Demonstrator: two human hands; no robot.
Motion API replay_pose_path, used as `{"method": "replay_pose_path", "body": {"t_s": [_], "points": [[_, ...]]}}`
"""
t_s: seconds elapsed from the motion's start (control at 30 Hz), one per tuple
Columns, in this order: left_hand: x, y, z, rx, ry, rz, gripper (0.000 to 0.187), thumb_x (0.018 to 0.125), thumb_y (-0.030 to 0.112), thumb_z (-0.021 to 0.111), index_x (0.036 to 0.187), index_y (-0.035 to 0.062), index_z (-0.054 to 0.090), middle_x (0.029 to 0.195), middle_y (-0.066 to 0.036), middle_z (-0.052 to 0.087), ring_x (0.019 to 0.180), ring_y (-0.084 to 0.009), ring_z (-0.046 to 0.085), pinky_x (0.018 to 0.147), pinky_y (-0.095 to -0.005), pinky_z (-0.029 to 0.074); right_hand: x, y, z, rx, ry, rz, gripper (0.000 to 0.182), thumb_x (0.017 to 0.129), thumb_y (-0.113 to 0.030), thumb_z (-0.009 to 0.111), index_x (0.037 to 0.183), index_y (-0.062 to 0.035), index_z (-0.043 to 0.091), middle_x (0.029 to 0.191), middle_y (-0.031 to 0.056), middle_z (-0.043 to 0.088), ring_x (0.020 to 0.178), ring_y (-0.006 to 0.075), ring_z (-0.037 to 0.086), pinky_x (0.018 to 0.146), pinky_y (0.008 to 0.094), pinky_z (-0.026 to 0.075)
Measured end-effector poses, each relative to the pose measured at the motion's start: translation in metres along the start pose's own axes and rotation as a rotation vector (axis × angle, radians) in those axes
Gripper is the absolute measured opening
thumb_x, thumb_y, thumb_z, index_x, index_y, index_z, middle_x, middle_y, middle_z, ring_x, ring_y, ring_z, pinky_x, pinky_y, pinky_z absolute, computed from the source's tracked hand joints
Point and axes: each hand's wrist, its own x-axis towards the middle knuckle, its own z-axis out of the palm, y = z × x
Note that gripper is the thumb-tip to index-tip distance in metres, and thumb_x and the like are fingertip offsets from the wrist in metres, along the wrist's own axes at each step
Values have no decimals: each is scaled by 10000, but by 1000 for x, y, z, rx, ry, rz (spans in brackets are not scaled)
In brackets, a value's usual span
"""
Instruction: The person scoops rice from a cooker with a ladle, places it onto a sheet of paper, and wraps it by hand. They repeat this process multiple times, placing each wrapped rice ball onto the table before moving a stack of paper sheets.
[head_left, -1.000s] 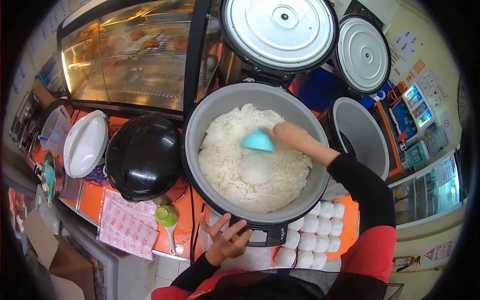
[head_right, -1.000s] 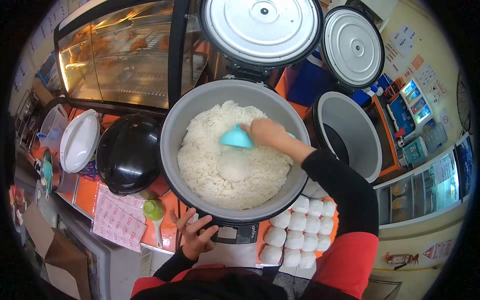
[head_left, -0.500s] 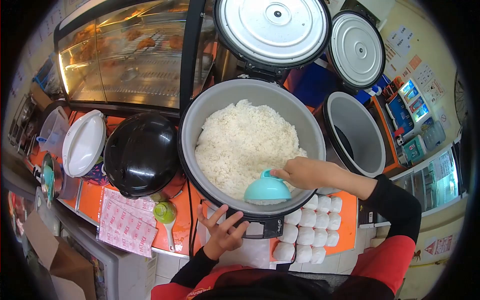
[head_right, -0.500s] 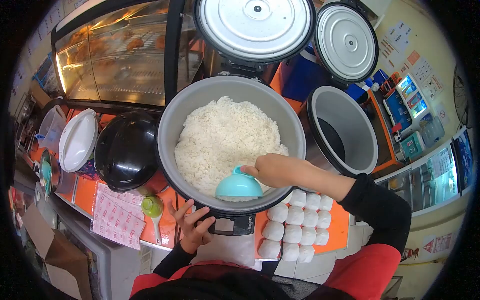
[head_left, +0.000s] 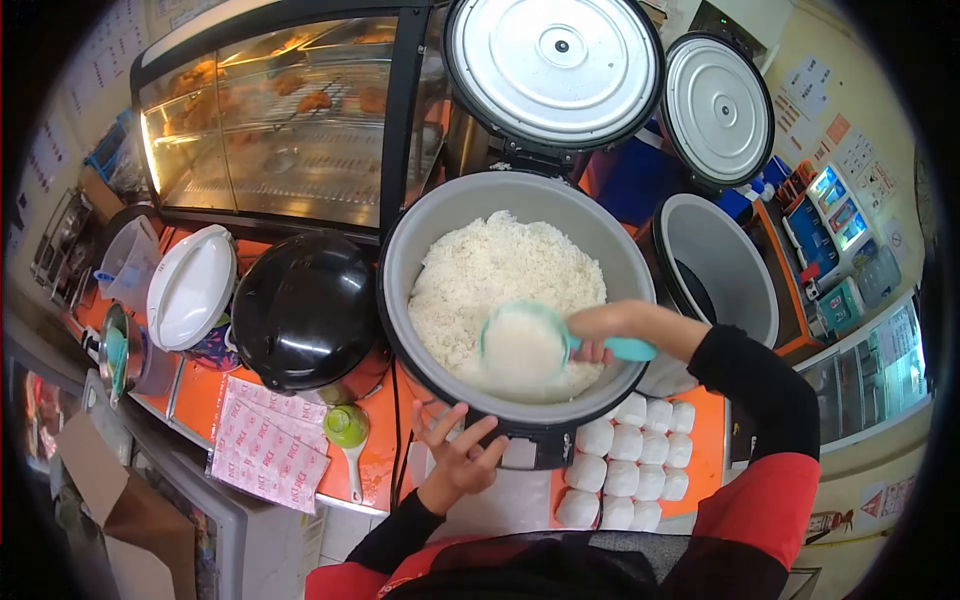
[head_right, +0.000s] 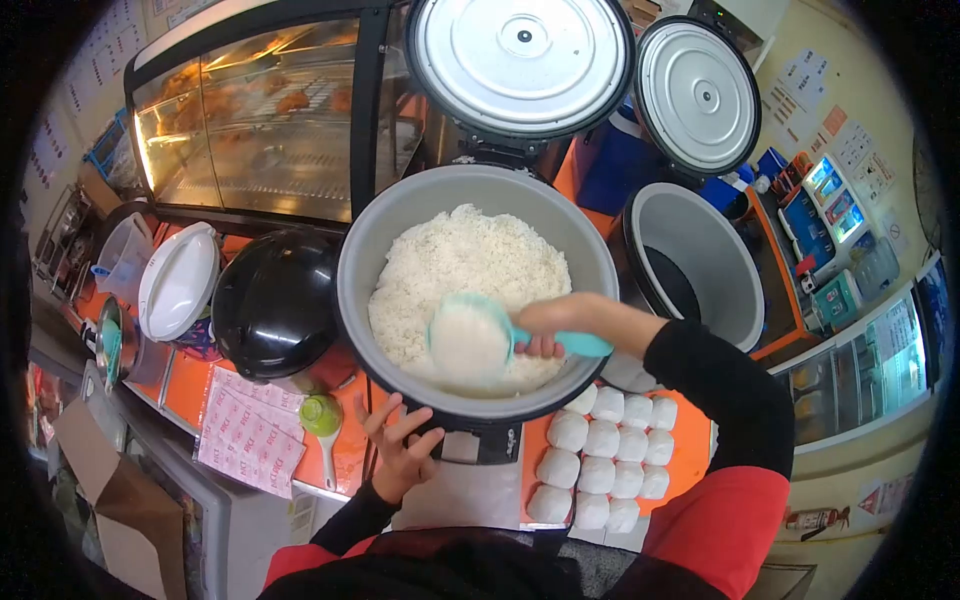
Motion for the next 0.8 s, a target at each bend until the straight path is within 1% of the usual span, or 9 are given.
{"method": "replay_pose_path", "body": {"t_s": [0.17,0.27,0.37,0.5,0.53,0.6,0.63,0.7,0.8], "points": [[6,2,4,19,68,0,186,751,45,486,771,208,573,997,20,565,1117,-250,433,1026,-581,152,-64,20,52,319,250,-292,401,949,-398,265,702,-115,407,497,-88,297,372,-10,246,326,170,209],[4,4,2,40,88,9,168,800,87,509,891,208,581,1029,-18,551,1139,-267,423,1045,-544,145,-72,60,100,614,167,-469,418,945,-420,261,689,-119,398,498,-84,308,372,-12,248,327,175,209],[-39,10,-27,-31,46,-32,218,810,147,535,1027,168,542,1156,-102,477,1165,-317,403,1033,-535,178,-60,106,160,790,12,-481,466,928,-493,276,670,-120,385,504,-75,317,370,5,262,337,182,203],[-163,6,-67,31,-488,-270,378,784,127,562,1146,71,470,1243,-164,417,1235,-357,325,1046,-533,170,-15,161,228,1026,-222,-312,510,914,-555,276,648,-128,363,528,-68,310,375,16,246,362,186,216],[-186,9,-71,11,-612,-317,413,785,153,576,1171,66,460,1275,-171,396,1254,-359,306,1050,-532,162,3,171,241,1007,-176,-359,500,924,-543,256,669,-125,354,542,-74,302,388,13,227,372,187,218],[-216,12,-78,-31,-858,-414,488,787,207,602,1222,56,440,1338,-185,356,1294,-363,267,1059,-530,145,45,185,254,1059,-19,-415,417,941,-476,302,825,-99,440,520,-33,358,367,73,340,357,241,285],[-227,14,-78,13,-975,-406,668,796,341,606,1326,30,342,1416,-183,266,1335,-346,201,1075,-504,124,78,192,257,805,371,-539,348,934,-445,342,926,-110,440,536,-5,397,383,112,393,368,271,322],[-234,20,-76,55,-1035,-414,736,807,409,576,1356,16,285,1428,-178,246,1342,-328,191,1082,-488,118,156,206,260,208,1106,-730,326,920,-383,422,1128,-132,439,567,51,476,415,189,500,389,331,395],[-236,22,-76,118,-1086,-379,814,812,479,542,1378,-12,222,1439,-175,227,1350,-309,178,1088,-471,113,220,222,269,-711,1305,-569,505,871,-327,514,1313,-173,324,697,134,565,536,297,590,470,397,466]]}}
